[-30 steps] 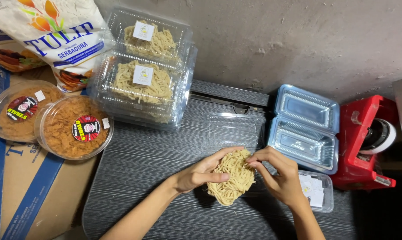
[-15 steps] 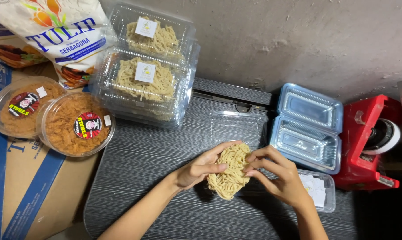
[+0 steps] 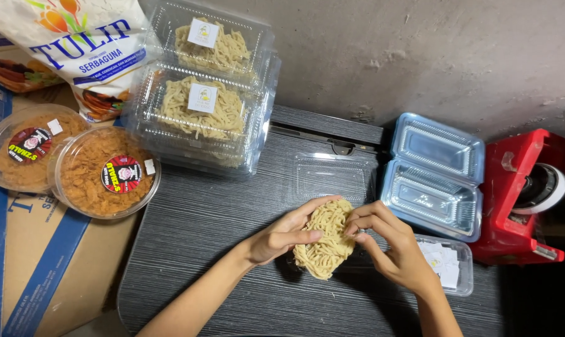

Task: The person places small paper labels onto clear plastic containers filled with noodles, then stacks the labeled containers. They then open a new container, place a portion of noodles into it, and prepare to label it.

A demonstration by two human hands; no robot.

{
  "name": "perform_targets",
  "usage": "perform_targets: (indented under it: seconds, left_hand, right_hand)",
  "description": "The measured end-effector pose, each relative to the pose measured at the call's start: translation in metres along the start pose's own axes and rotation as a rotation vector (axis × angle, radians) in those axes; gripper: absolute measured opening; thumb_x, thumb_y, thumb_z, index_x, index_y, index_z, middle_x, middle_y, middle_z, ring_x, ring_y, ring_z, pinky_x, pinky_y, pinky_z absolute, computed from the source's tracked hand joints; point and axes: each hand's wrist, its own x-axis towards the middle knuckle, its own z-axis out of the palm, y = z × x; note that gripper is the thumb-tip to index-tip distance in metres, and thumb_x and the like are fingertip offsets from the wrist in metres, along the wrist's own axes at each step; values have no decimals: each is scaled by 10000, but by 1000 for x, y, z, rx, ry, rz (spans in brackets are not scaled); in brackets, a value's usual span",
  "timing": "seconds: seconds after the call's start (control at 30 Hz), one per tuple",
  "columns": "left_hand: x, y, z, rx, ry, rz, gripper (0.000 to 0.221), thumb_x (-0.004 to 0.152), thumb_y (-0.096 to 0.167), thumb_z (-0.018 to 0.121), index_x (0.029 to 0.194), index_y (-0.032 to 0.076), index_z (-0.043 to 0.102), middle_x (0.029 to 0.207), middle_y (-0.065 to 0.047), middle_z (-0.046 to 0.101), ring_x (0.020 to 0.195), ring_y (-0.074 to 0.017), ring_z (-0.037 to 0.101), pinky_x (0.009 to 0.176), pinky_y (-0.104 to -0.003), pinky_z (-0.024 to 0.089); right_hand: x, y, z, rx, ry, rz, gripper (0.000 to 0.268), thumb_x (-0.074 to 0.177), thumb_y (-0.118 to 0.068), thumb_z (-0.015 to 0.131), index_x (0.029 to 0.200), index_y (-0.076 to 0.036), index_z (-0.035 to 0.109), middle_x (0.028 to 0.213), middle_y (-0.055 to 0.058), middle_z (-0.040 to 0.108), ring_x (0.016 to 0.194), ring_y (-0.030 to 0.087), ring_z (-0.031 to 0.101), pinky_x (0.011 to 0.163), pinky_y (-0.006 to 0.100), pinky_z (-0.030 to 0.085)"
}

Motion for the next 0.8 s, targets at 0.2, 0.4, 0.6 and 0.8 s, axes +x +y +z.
perform_targets:
  seconds: [0.2, 0.4, 0.6, 0.8]
  left_hand:
    - [0, -1, 1, -69, 68, 154, 779, 820, 246, 539, 1400, 91, 41, 1429, -208, 171, 1296, -315, 248, 1036, -463, 289]
    - [0, -4, 0, -107, 166, 144, 824, 807, 218, 542, 1409, 161, -18, 1413, -189, 232, 1266, -331, 295, 992, -489, 329]
    - [2, -11, 0, -103, 169, 183, 759, 788, 188, 563, 1387, 45, 119, 1343, -171, 347, 1231, -288, 366, 994, -435, 380]
    - [1, -19, -4, -220, 292, 248, 733, 754, 144, 606, 1344, 59, 179, 1331, -201, 351, 1229, -349, 364, 965, -508, 391]
  right_hand:
    - [-4, 9, 1, -152, 96, -98, 192, 692, -276, 698, 794, -120, 649, 955, 89, 503, 872, 194, 542, 771, 290, 476]
    - [-3, 11, 2, -266, 223, -112, 110, 770, -158, 641, 865, -113, 673, 931, 94, 501, 758, 183, 519, 716, 259, 471]
    - [2, 4, 5, -235, 239, -135, 243, 683, -195, 724, 880, -69, 658, 899, 107, 532, 791, 171, 595, 755, 254, 538]
    - [0, 1, 11, 38, 342, 340, 367, 572, -141, 778, 873, -7, 619, 785, 85, 640, 710, 113, 614, 608, 212, 599]
